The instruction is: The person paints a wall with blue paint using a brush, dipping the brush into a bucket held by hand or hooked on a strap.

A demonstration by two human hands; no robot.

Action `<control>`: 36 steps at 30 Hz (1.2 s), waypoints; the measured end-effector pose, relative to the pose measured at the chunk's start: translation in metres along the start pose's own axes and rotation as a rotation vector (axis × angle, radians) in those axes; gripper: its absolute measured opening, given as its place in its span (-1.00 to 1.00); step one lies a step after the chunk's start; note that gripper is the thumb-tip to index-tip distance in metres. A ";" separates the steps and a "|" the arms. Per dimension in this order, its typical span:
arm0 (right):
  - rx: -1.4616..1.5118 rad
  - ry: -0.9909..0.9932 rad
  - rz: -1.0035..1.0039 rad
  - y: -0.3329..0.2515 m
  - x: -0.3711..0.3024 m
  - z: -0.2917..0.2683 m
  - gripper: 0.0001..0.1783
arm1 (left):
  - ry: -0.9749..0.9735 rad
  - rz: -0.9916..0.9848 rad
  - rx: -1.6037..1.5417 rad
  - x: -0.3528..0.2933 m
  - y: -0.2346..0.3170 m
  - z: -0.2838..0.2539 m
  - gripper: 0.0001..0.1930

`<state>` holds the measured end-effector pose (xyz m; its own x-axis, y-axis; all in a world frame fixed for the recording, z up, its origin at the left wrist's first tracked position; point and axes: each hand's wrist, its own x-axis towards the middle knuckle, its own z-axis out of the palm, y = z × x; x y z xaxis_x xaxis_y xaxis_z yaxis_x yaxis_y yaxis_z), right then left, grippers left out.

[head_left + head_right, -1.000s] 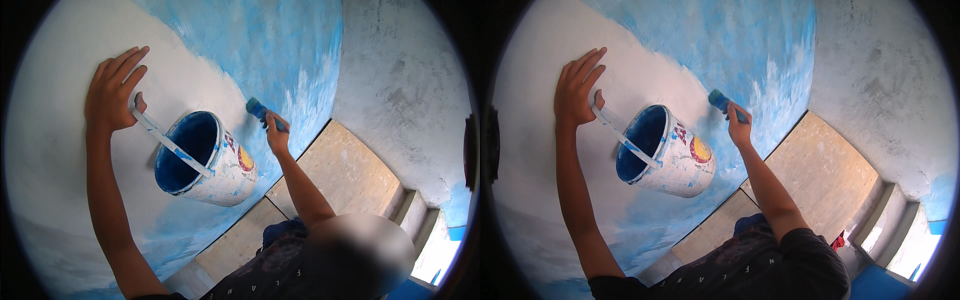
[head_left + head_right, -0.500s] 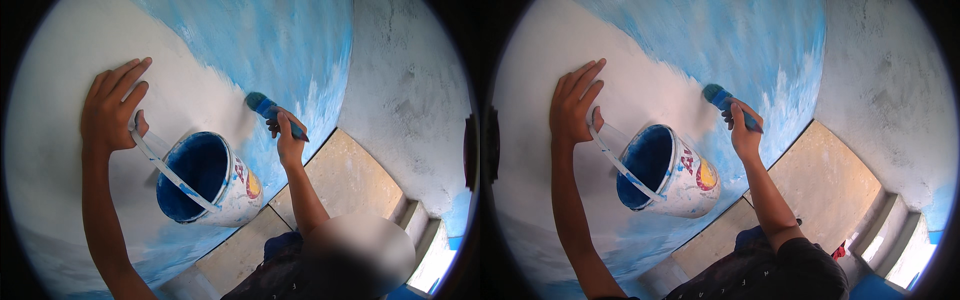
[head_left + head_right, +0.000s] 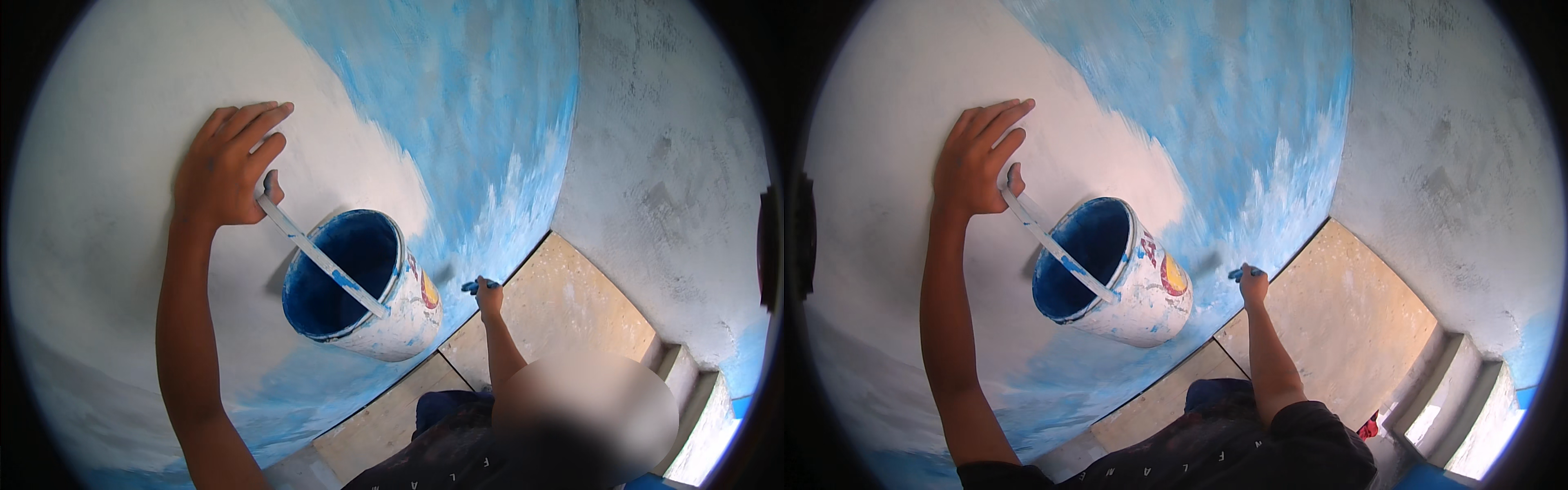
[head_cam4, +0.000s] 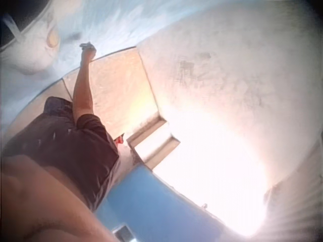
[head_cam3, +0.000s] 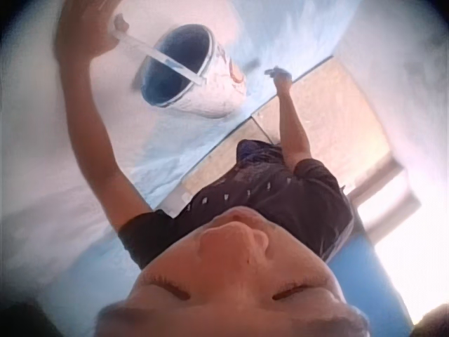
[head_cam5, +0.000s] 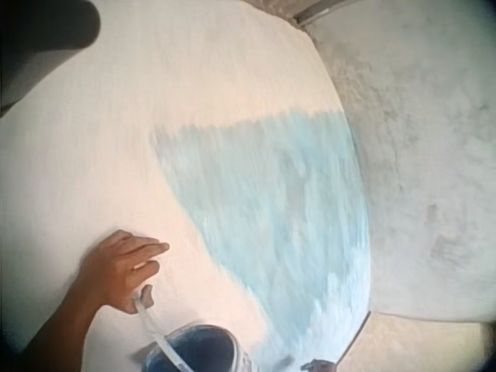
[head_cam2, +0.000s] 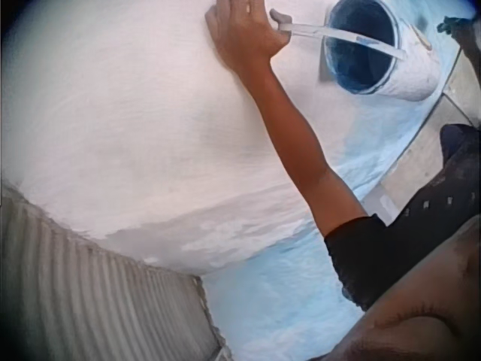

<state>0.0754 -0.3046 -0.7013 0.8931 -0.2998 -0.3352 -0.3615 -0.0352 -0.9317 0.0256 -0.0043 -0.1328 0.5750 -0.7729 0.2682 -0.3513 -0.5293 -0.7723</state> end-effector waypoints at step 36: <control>0.297 0.660 -0.298 -0.194 -0.361 -0.154 -0.85 | -0.188 -0.211 -2.494 0.047 0.332 0.069 -0.67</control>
<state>-0.2184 -0.3365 -0.3778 0.5638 -0.8259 0.0004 0.0382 0.0255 -0.9989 -0.0130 -0.1924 -0.4166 0.6765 -0.7316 0.0843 -0.0394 0.0784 0.9961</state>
